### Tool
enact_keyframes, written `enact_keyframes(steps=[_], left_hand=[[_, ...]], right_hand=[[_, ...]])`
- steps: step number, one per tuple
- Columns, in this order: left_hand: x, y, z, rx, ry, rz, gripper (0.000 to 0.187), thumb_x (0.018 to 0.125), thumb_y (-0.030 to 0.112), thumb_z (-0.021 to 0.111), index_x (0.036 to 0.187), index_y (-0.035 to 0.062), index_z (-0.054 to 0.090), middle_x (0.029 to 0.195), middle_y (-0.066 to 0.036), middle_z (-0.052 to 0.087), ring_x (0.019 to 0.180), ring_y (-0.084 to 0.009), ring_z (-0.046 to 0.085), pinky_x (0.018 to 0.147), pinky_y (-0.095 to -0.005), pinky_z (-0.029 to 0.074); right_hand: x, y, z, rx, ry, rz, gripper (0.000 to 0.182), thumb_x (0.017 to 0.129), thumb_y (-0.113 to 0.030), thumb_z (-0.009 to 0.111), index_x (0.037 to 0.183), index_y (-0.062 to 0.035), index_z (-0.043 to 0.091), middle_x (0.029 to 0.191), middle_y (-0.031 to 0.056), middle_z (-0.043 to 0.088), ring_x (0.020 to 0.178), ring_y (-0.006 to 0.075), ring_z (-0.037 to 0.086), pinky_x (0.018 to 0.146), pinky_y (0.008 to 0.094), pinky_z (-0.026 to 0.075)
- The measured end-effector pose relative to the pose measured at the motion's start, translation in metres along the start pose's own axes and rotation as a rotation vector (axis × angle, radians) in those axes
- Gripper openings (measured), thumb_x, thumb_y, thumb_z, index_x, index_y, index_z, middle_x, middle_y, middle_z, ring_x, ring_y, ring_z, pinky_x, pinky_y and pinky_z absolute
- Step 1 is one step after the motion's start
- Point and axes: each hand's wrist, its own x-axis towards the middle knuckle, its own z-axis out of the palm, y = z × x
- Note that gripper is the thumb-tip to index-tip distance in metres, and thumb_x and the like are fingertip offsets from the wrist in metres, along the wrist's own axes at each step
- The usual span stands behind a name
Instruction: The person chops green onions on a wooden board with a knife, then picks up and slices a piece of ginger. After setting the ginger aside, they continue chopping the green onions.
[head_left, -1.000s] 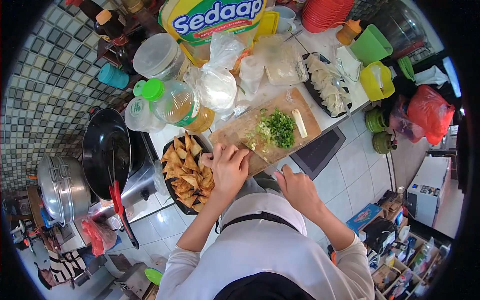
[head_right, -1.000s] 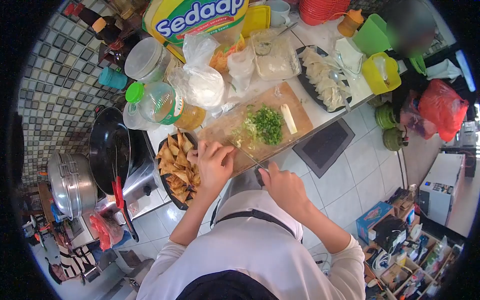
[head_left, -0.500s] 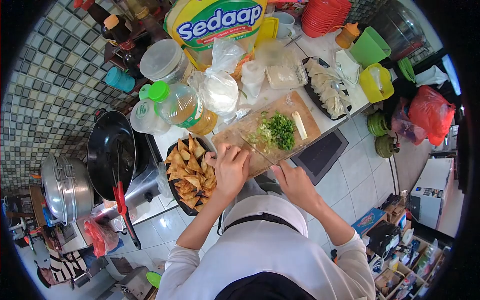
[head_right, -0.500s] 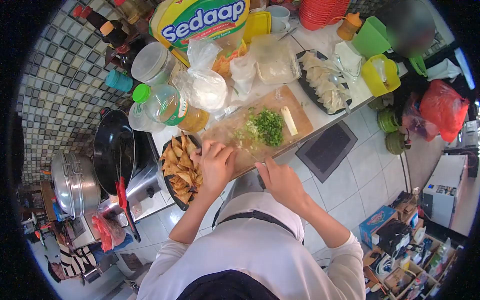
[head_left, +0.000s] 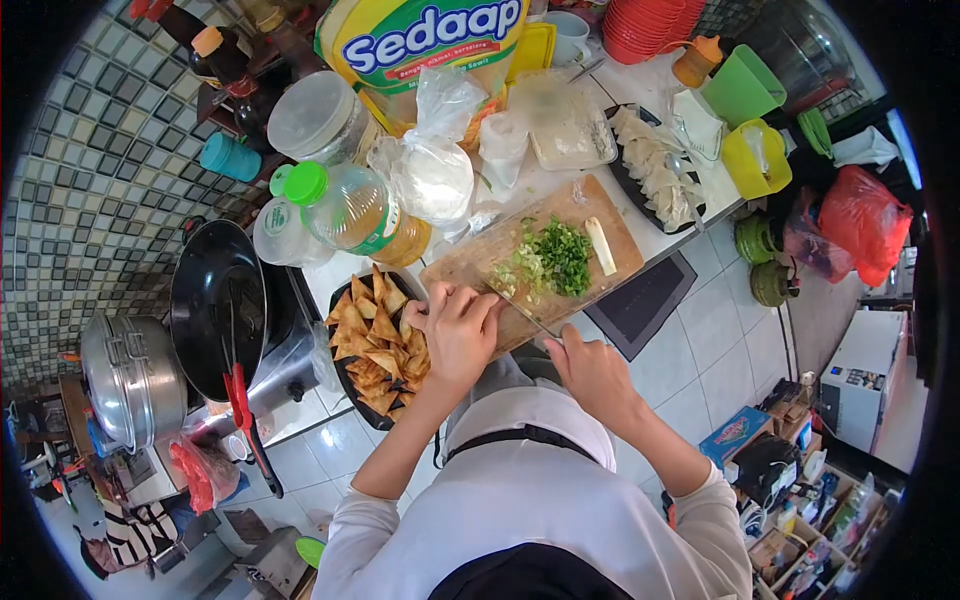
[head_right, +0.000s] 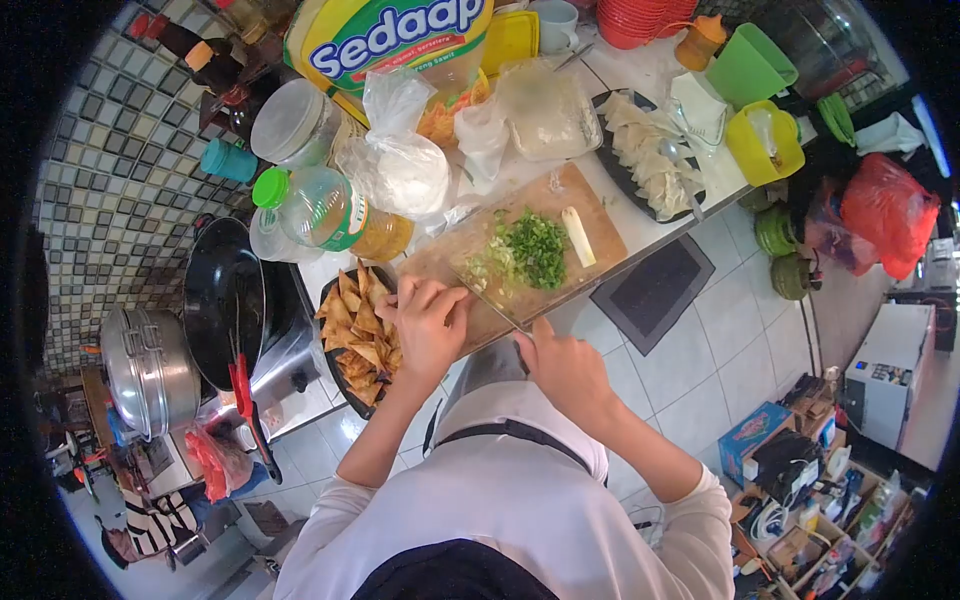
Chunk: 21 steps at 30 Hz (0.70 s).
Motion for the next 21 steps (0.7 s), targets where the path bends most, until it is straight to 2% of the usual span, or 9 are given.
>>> enact_keyframes(steps=[3, 6, 12, 14, 21], left_hand=[[0.000, 0.002, -0.003, 0.015, -0.001, 0.011, 0.011, 0.068, 0.010, 0.075, 0.074, 0.0151, 0.067, 0.073, 0.005, 0.054, 0.085, -0.0179, 0.050, 0.077, -0.0419, 0.025], [-0.004, 0.007, -0.003, 0.016, -0.020, 0.024, 0.012, 0.069, 0.010, 0.074, 0.077, 0.0152, 0.067, 0.076, 0.004, 0.054, 0.085, -0.0177, 0.050, 0.076, -0.0415, 0.025], [-0.004, 0.008, -0.009, 0.067, -0.007, 0.056, 0.010, 0.071, 0.012, 0.073, 0.077, 0.0147, 0.066, 0.076, 0.004, 0.055, 0.085, -0.0179, 0.050, 0.075, -0.0406, 0.024], [-0.005, 0.003, -0.007, 0.025, -0.054, 0.032, 0.006, 0.074, 0.013, 0.069, 0.079, 0.0147, 0.065, 0.080, 0.002, 0.053, 0.089, -0.0196, 0.049, 0.079, -0.0438, 0.026], [-0.001, 0.004, -0.006, 0.000, -0.041, -0.001, 0.005, 0.074, 0.013, 0.070, 0.075, 0.0145, 0.065, 0.076, 0.001, 0.052, 0.090, -0.0202, 0.050, 0.077, -0.0443, 0.025]], right_hand=[[0.001, 0.003, -0.001, -0.031, 0.004, -0.018, 0.032, 0.095, -0.031, 0.050, 0.092, 0.0014, 0.051, 0.055, 0.0238, 0.057, 0.053, 0.0428, 0.060, 0.047, 0.0492, 0.048], [0.007, 0.008, 0.003, -0.051, 0.100, -0.089, 0.033, 0.095, -0.033, 0.049, 0.086, -0.0015, 0.051, 0.053, 0.0196, 0.058, 0.048, 0.0390, 0.059, 0.041, 0.0455, 0.048], [0.012, 0.004, -0.001, 0.089, 0.078, -0.091, 0.035, 0.096, -0.033, 0.047, 0.086, 0.0003, 0.052, 0.055, 0.0224, 0.057, 0.052, 0.0426, 0.059, 0.045, 0.0491, 0.047], [0.008, 0.001, -0.004, 0.196, 0.037, -0.052, 0.035, 0.097, -0.032, 0.047, 0.086, 0.0013, 0.051, 0.056, 0.0243, 0.057, 0.054, 0.0446, 0.058, 0.048, 0.0509, 0.046], [0.006, -0.005, -0.001, 0.183, 0.009, -0.041, 0.035, 0.097, -0.031, 0.047, 0.086, 0.0021, 0.051, 0.056, 0.0252, 0.056, 0.053, 0.0448, 0.057, 0.047, 0.0510, 0.046]])
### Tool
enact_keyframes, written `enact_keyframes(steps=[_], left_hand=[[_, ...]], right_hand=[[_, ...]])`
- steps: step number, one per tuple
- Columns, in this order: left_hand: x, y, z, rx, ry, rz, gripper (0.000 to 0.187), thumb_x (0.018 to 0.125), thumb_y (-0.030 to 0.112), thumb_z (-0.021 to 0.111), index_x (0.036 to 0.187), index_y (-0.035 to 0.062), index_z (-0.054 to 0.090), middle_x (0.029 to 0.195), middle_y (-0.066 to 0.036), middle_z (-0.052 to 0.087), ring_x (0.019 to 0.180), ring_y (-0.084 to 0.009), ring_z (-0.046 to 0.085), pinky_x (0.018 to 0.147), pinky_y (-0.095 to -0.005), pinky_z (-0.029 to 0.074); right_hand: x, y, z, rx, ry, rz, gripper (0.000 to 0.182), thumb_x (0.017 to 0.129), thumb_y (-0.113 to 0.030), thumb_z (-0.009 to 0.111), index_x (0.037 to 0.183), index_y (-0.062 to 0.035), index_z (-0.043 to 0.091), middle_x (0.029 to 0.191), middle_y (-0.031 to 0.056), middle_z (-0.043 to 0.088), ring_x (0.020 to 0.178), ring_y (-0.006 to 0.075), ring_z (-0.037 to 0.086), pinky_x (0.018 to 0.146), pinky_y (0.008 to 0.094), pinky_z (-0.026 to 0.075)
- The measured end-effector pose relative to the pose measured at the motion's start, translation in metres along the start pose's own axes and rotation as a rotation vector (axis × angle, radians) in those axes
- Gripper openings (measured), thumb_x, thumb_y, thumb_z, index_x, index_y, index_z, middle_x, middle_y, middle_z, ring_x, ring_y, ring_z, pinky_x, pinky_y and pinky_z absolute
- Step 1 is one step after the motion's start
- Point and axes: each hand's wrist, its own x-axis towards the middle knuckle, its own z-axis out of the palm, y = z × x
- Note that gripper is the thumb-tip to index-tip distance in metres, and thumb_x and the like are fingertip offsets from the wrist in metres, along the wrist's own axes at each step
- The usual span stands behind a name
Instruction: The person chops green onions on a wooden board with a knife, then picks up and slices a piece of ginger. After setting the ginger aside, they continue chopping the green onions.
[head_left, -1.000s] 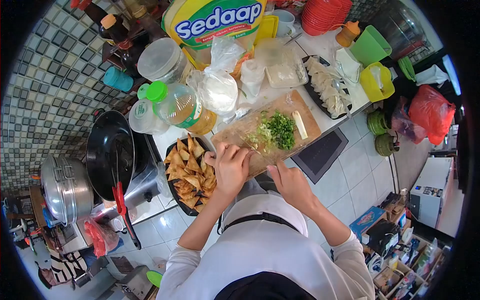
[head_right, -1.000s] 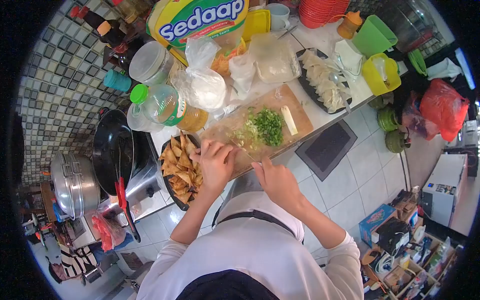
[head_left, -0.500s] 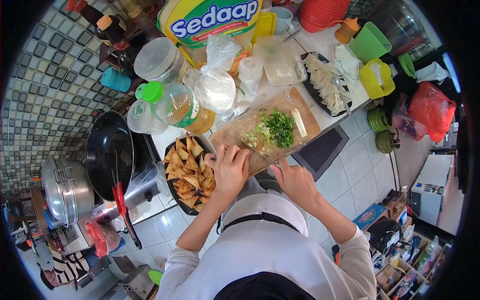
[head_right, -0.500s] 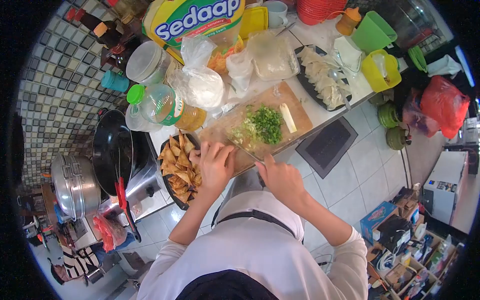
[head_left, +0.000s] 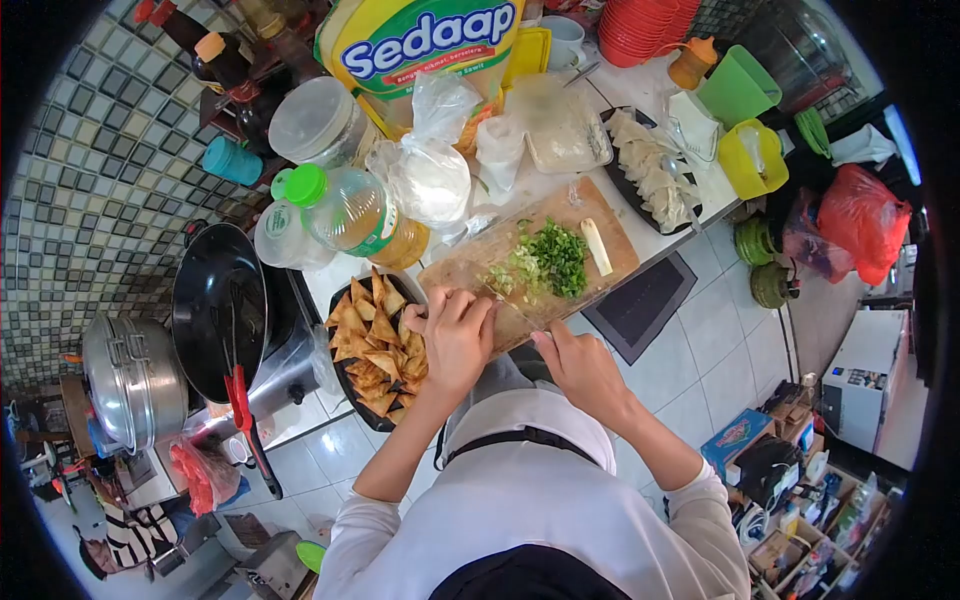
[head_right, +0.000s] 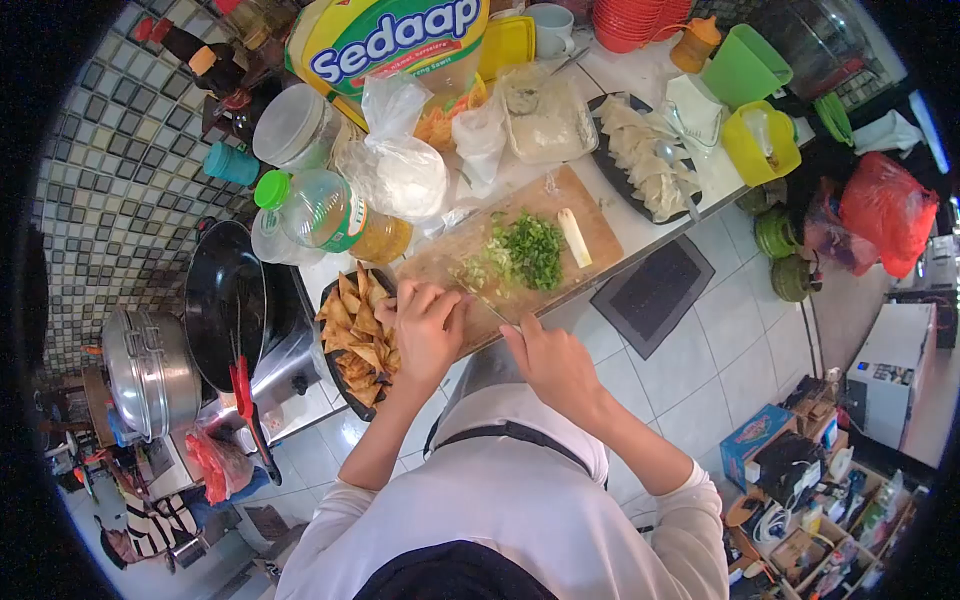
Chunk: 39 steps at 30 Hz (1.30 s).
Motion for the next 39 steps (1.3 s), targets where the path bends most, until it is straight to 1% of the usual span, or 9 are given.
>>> enact_keyframes(steps=[9, 11, 12, 14, 17, 21, 23, 27, 39], left_hand=[[-0.001, -0.001, 0.003, 0.002, 0.025, -0.017, 0.006, 0.074, 0.014, 0.070, 0.075, 0.0157, 0.065, 0.075, 0.002, 0.051, 0.089, -0.0195, 0.049, 0.077, -0.0447, 0.025], [-0.002, 0.000, 0.003, 0.019, 0.017, -0.018, 0.005, 0.075, 0.016, 0.070, 0.076, 0.0163, 0.065, 0.076, 0.003, 0.051, 0.088, -0.0192, 0.049, 0.077, -0.0443, 0.025], [-0.003, 0.000, 0.003, 0.018, 0.018, -0.018, 0.005, 0.075, 0.016, 0.070, 0.076, 0.0163, 0.065, 0.076, 0.003, 0.051, 0.088, -0.0192, 0.049, 0.077, -0.0443, 0.025], [-0.005, -0.002, 0.004, 0.041, -0.002, 0.007, 0.006, 0.076, 0.017, 0.070, 0.078, 0.0160, 0.065, 0.078, 0.003, 0.052, 0.088, -0.0187, 0.049, 0.078, -0.0441, 0.025], [-0.004, 0.003, -0.002, 0.071, -0.010, 0.036, 0.005, 0.077, 0.017, 0.070, 0.079, 0.0156, 0.065, 0.079, 0.004, 0.052, 0.088, -0.0185, 0.049, 0.079, -0.0438, 0.025], [-0.002, 0.003, -0.004, 0.065, 0.016, 0.050, 0.005, 0.077, 0.016, 0.070, 0.077, 0.0148, 0.064, 0.078, 0.004, 0.052, 0.088, -0.0184, 0.049, 0.079, -0.0434, 0.025], [-0.003, 0.000, -0.003, 0.039, 0.008, 0.024, 0.006, 0.076, 0.015, 0.070, 0.076, 0.0144, 0.064, 0.077, 0.003, 0.052, 0.089, -0.0184, 0.050, 0.079, -0.0437, 0.025], [0.000, 0.000, -0.002, 0.021, 0.007, 0.014, 0.006, 0.075, 0.014, 0.070, 0.074, 0.0141, 0.064, 0.077, 0.003, 0.053, 0.089, -0.0185, 0.050, 0.079, -0.0437, 0.025], [-0.002, 0.000, 0.004, -0.001, 0.066, -0.033, 0.006, 0.073, 0.015, 0.071, 0.075, 0.0156, 0.066, 0.073, 0.003, 0.052, 0.088, -0.0182, 0.051, 0.079, -0.0442, 0.024]], right_hand=[[0.000, 0.006, 0.001, -0.124, 0.006, -0.033, 0.035, 0.096, -0.032, 0.048, 0.084, 0.0005, 0.051, 0.055, 0.0226, 0.058, 0.053, 0.0431, 0.060, 0.045, 0.0493, 0.048], [-0.008, 0.006, -0.006, -0.148, -0.040, 0.055, 0.033, 0.096, -0.031, 0.049, 0.090, 0.0023, 0.053, 0.058, 0.0262, 0.057, 0.057, 0.0456, 0.058, 0.051, 0.0528, 0.046], [-0.008, 0.008, -0.006, -0.150, -0.039, 0.055, 0.033, 0.096, -0.031, 0.049, 0.090, 0.0023, 0.053, 0.058, 0.0262, 0.057, 0.057, 0.0456, 0.058, 0.051, 0.0528, 0.046], [-0.005, 0.011, -0.003, -0.193, 0.017, -0.018, 0.036, 0.096, -0.034, 0.048, 0.085, 0.0000, 0.052, 0.055, 0.0216, 0.058, 0.053, 0.0412, 0.060, 0.045, 0.0470, 0.049], [0.004, 0.008, 0.002, -0.163, 0.064, -0.066, 0.036, 0.096, -0.034, 0.048, 0.086, 0.0003, 0.052, 0.055, 0.0220, 0.058, 0.052, 0.0411, 0.060, 0.045, 0.0470, 0.048], [0.008, 0.009, 0.001, -0.106, 0.065, -0.043, 0.036, 0.096, -0.033, 0.047, 0.086, 0.0013, 0.051, 0.055, 0.0230, 0.057, 0.052, 0.0421, 0.059, 0.045, 0.0486, 0.047], [0.004, 0.005, -0.002, -0.012, 0.009, -0.026, 0.036, 0.096, -0.032, 0.047, 0.087, 0.0020, 0.051, 0.055, 0.0238, 0.057, 0.052, 0.0432, 0.058, 0.046, 0.0499, 0.046], [0.001, 0.003, 0.002, -0.002, 0.003, -0.027, 0.035, 0.096, -0.032, 0.048, 0.086, 0.0020, 0.051, 0.055, 0.0243, 0.057, 0.052, 0.0442, 0.058, 0.046, 0.0507, 0.046], [-0.007, 0.009, 0.002, -0.214, 0.029, -0.032, 0.036, 0.096, -0.034, 0.048, 0.083, -0.0006, 0.051, 0.053, 0.0207, 0.058, 0.049, 0.0398, 0.060, 0.042, 0.0455, 0.048]])
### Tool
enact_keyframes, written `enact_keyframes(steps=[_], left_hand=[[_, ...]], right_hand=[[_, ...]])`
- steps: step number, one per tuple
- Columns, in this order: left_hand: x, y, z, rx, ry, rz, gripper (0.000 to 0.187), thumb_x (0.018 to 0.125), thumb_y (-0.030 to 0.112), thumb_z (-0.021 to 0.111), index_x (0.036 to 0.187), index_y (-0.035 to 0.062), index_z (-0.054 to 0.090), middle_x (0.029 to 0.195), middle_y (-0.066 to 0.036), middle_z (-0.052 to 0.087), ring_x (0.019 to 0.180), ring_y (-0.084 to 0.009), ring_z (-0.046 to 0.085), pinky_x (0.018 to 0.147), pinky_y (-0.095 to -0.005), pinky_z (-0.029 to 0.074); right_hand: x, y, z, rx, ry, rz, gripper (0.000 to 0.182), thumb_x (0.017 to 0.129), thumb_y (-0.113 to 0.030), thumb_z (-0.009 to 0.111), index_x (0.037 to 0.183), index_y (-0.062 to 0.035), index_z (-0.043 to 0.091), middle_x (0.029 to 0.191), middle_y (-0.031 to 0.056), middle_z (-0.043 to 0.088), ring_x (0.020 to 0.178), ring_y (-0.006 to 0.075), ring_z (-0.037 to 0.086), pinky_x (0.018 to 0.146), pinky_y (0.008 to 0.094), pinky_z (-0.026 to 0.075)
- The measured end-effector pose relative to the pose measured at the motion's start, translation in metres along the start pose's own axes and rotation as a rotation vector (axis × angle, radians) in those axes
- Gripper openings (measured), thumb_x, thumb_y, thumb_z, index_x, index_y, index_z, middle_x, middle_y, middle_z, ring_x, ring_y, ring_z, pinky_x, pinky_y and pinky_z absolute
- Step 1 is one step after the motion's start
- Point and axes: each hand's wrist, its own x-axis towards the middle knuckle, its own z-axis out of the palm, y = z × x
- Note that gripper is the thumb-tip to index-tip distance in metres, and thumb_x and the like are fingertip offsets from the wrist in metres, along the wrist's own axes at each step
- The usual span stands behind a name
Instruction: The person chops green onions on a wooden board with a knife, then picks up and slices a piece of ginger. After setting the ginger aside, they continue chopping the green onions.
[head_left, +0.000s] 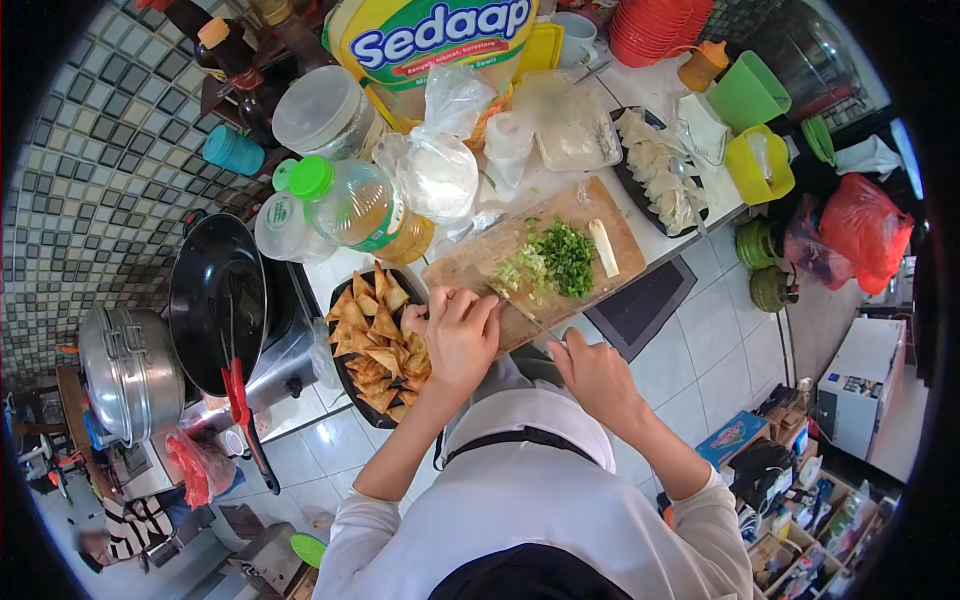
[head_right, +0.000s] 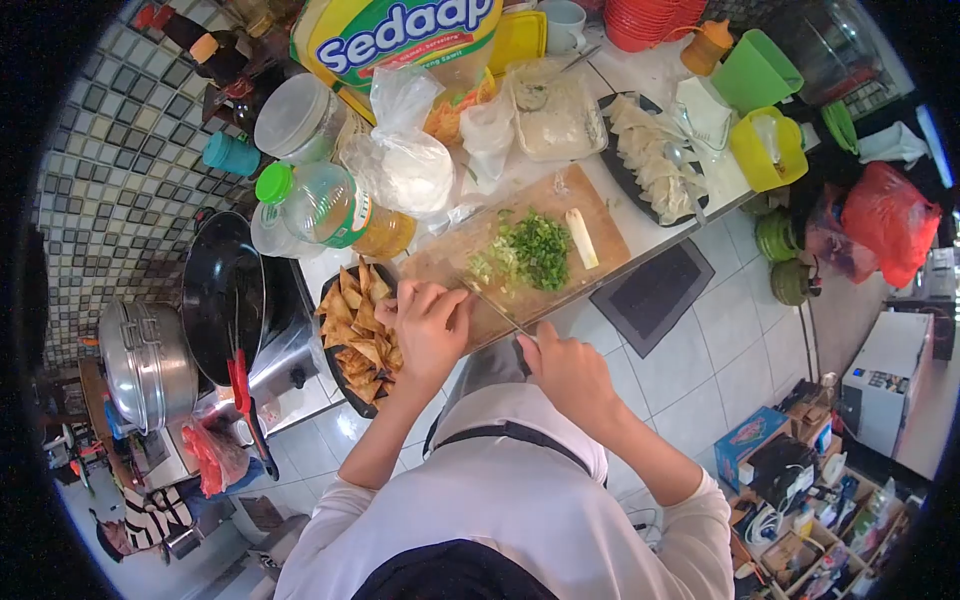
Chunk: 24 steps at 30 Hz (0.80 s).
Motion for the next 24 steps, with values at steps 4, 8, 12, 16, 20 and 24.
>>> enact_keyframes(steps=[4, 8, 12, 16, 20, 24], left_hand=[[-0.001, 0.004, -0.002, 0.068, -0.004, 0.051, 0.009, 0.070, 0.014, 0.073, 0.076, 0.0158, 0.067, 0.076, 0.005, 0.054, 0.087, -0.0180, 0.050, 0.077, -0.0424, 0.024], [-0.002, 0.005, -0.006, 0.103, -0.010, 0.099, 0.010, 0.069, 0.012, 0.074, 0.075, 0.0160, 0.067, 0.077, 0.005, 0.055, 0.087, -0.0176, 0.050, 0.076, -0.0407, 0.024], [0.000, 0.002, -0.007, 0.070, 0.008, 0.091, 0.009, 0.070, 0.012, 0.073, 0.074, 0.0150, 0.066, 0.076, 0.005, 0.055, 0.086, -0.0176, 0.051, 0.077, -0.0406, 0.024], [-0.001, 0.000, -0.006, 0.044, -0.023, 0.070, 0.010, 0.070, 0.012, 0.074, 0.072, 0.0142, 0.065, 0.074, 0.005, 0.054, 0.084, -0.0170, 0.051, 0.077, -0.0407, 0.024], [-0.001, 0.001, -0.007, 0.023, -0.034, 0.035, 0.007, 0.074, 0.014, 0.071, 0.074, 0.0156, 0.064, 0.074, 0.005, 0.052, 0.085, -0.0167, 0.051, 0.078, -0.0434, 0.025], [-0.001, 0.000, -0.006, 0.006, -0.034, 0.034, 0.007, 0.074, 0.014, 0.071, 0.074, 0.0160, 0.065, 0.074, 0.005, 0.052, 0.085, -0.0165, 0.051, 0.078, -0.0432, 0.025]], right_hand=[[0.004, -0.003, -0.002, 0.056, -0.008, 0.038, 0.038, 0.096, -0.035, 0.046, 0.086, 0.0003, 0.052, 0.056, 0.0235, 0.058, 0.054, 0.0428, 0.060, 0.047, 0.0491, 0.048], [0.012, -0.005, -0.005, 0.134, -0.029, 0.089, 0.038, 0.097, -0.036, 0.046, 0.089, 0.0014, 0.052, 0.059, 0.0261, 0.058, 0.059, 0.0458, 0.059, 0.052, 0.0526, 0.048], [0.006, -0.005, -0.002, 0.213, -0.030, 0.090, 0.038, 0.097, -0.035, 0.045, 0.090, 0.0017, 0.053, 0.058, 0.0262, 0.057, 0.059, 0.0458, 0.059, 0.052, 0.0525, 0.047], [0.002, -0.012, -0.002, 0.251, -0.049, 0.088, 0.036, 0.097, -0.033, 0.046, 0.090, 0.0023, 0.052, 0.058, 0.0260, 0.057, 0.058, 0.0461, 0.059, 0.052, 0.0527, 0.047], [0.004, -0.013, 0.000, 0.265, -0.045, 0.067, 0.036, 0.097, -0.032, 0.047, 0.090, 0.0030, 0.052, 0.057, 0.0256, 0.057, 0.057, 0.0460, 0.058, 0.051, 0.0523, 0.047], [0.009, -0.010, 0.008, 0.195, -0.035, 0.031, 0.035, 0.096, -0.032, 0.048, 0.089, 0.0021, 0.052, 0.056, 0.0246, 0.057, 0.055, 0.0440, 0.059, 0.048, 0.0502, 0.047]])
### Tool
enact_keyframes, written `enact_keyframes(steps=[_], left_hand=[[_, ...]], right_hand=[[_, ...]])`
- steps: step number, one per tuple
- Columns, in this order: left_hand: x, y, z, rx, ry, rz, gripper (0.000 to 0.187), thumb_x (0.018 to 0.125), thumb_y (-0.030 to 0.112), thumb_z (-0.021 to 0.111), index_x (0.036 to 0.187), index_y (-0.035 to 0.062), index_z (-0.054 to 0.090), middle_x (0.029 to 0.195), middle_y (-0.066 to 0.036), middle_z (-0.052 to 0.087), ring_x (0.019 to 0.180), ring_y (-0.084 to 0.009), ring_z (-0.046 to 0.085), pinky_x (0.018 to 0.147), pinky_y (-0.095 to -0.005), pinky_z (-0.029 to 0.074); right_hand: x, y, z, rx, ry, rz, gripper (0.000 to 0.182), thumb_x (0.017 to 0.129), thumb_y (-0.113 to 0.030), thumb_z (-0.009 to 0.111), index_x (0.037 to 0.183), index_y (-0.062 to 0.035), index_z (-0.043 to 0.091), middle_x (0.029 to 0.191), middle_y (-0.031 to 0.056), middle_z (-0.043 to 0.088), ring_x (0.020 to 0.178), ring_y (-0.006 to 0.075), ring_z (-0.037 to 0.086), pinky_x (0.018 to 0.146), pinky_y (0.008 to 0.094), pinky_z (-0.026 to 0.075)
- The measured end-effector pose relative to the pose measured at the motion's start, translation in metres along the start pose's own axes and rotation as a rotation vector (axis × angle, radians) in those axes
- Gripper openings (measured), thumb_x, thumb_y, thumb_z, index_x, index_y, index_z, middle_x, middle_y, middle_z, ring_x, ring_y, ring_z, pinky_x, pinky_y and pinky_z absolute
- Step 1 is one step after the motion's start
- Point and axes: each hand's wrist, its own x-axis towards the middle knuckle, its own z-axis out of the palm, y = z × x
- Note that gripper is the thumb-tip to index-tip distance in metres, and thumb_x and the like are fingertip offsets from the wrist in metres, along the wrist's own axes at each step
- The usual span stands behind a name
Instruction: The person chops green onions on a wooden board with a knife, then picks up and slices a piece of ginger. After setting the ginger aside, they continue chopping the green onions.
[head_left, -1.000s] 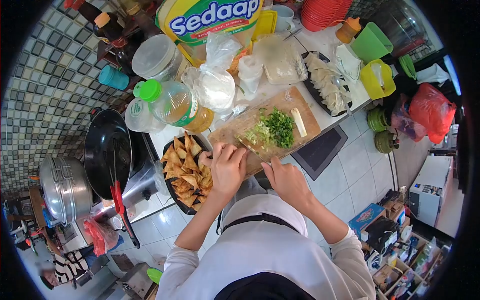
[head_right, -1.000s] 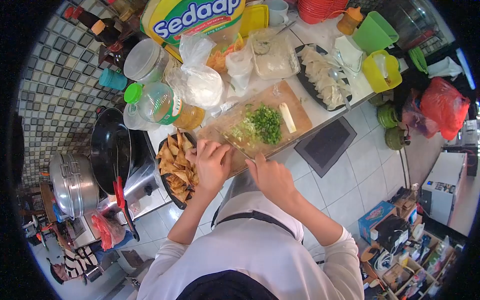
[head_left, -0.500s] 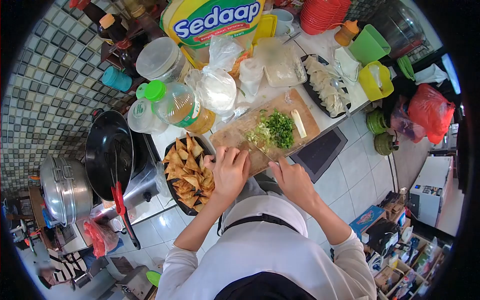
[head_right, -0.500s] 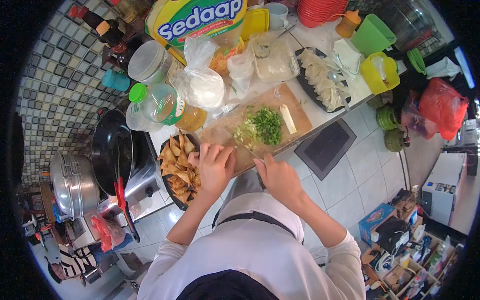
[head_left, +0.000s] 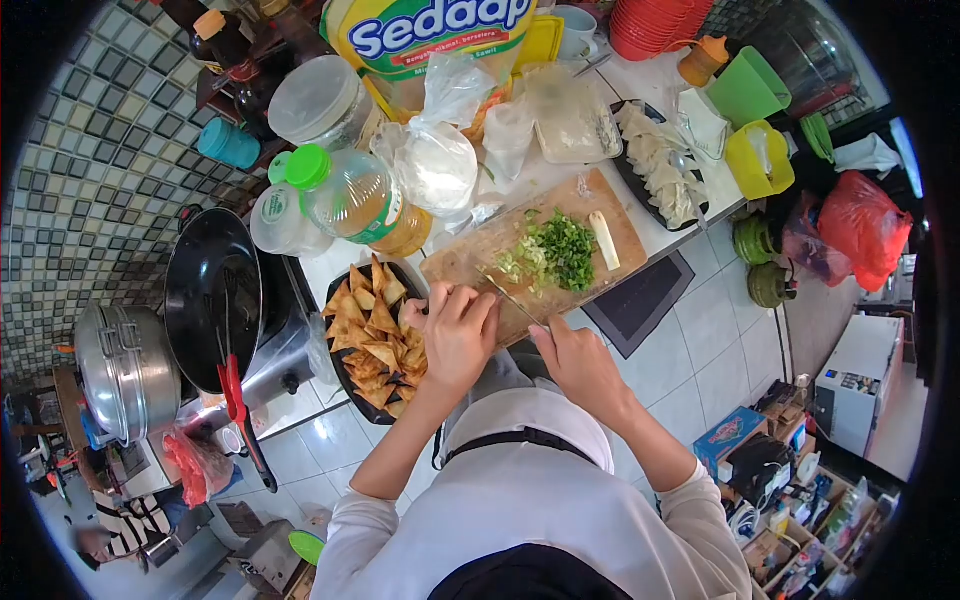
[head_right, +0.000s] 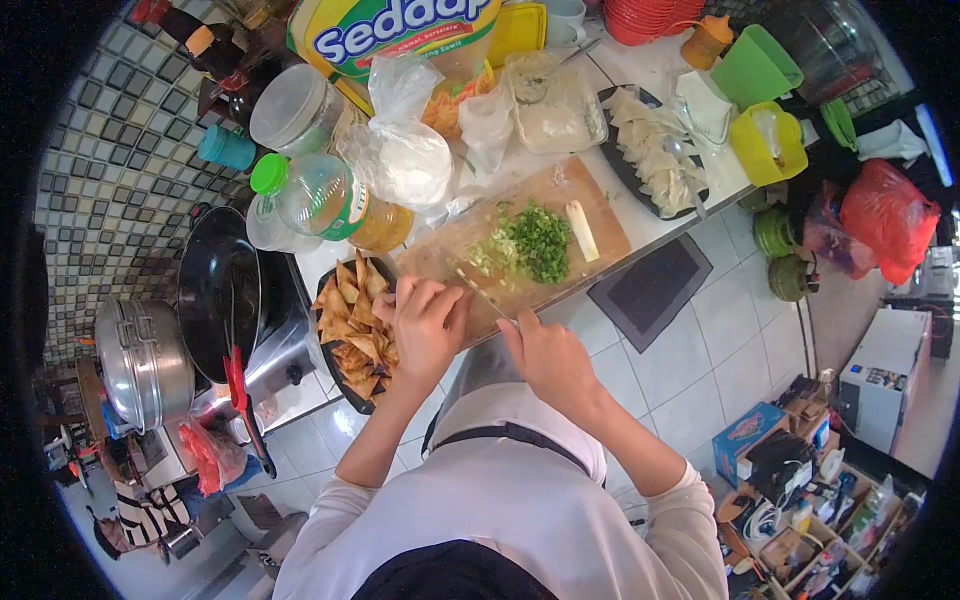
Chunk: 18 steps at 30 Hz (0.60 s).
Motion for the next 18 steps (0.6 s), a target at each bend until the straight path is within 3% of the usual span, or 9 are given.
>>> enact_keyframes(steps=[8, 18], left_hand=[[0.000, -0.001, 0.001, -0.016, 0.037, -0.035, 0.006, 0.074, 0.016, 0.073, 0.074, 0.0165, 0.067, 0.072, 0.005, 0.052, 0.085, -0.0158, 0.051, 0.078, -0.0426, 0.025], [-0.001, 0.000, -0.001, -0.020, 0.029, -0.028, 0.009, 0.073, 0.016, 0.074, 0.071, 0.0151, 0.065, 0.071, 0.003, 0.052, 0.084, -0.0170, 0.050, 0.077, -0.0416, 0.025]], right_hand=[[-0.017, 0.013, -0.008, -0.167, 0.001, -0.009, 0.034, 0.096, -0.032, 0.048, 0.087, 0.0002, 0.052, 0.054, 0.0229, 0.057, 0.051, 0.0412, 0.060, 0.045, 0.0477, 0.048], [-0.006, -0.003, -0.019, -0.029, 0.013, -0.002, 0.034, 0.097, -0.031, 0.047, 0.087, 0.0014, 0.051, 0.058, 0.0243, 0.058, 0.057, 0.0452, 0.058, 0.052, 0.0521, 0.047]])
